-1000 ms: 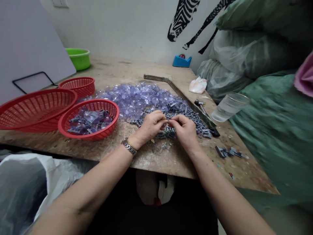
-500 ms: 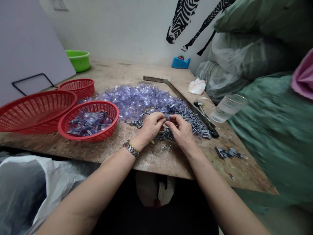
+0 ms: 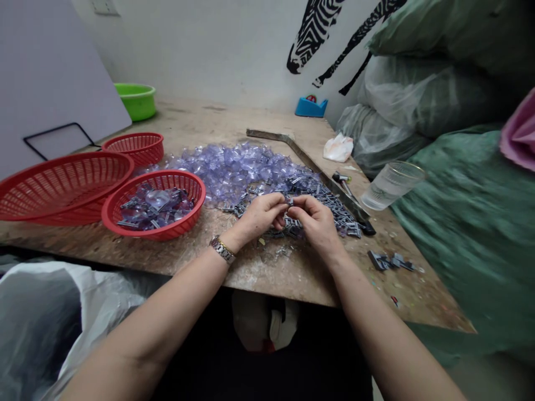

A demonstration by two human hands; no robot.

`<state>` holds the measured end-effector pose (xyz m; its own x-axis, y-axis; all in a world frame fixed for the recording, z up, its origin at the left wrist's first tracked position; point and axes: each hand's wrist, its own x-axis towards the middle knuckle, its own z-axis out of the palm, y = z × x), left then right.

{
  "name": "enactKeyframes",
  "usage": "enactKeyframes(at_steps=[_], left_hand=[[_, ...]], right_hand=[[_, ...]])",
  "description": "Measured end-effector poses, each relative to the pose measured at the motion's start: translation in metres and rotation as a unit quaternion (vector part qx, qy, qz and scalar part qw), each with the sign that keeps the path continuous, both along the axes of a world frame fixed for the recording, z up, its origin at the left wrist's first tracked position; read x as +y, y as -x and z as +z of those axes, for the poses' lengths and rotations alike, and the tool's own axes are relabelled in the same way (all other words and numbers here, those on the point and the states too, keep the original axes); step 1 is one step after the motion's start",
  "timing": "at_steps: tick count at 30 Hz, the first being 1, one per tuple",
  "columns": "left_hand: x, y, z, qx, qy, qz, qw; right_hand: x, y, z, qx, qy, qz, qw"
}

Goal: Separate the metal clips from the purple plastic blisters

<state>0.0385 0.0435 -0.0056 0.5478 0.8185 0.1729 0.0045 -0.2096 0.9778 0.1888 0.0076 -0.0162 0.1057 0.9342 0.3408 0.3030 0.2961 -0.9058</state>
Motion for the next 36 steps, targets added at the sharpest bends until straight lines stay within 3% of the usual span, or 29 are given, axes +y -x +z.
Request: enactKeyframes(at_steps=[5,12,22,36], left_hand=[[0.002,0.006,0.001,-0.018,0.029,-0.052,0.998],[0.000,0.002,-0.001,0.005,-0.009,-0.027,1.000],[-0.004,-0.006,-0.003,-0.026,0.000,-0.001,1.000],[-0.001,-0.006,-0.005,-0.007,0.010,0.021,1.000]], right_hand=[[0.000,0.000,0.001,0.017,0.003,0.007,1.000],[-0.003,0.004,0.003,-0.011,-0.027,-0.037,0.999],[0.003,-0.001,0.005,0.093,0.012,-0.023,0.995],[-0.004,0.001,0.007,-0.091,-0.086,-0.089,0.988]])
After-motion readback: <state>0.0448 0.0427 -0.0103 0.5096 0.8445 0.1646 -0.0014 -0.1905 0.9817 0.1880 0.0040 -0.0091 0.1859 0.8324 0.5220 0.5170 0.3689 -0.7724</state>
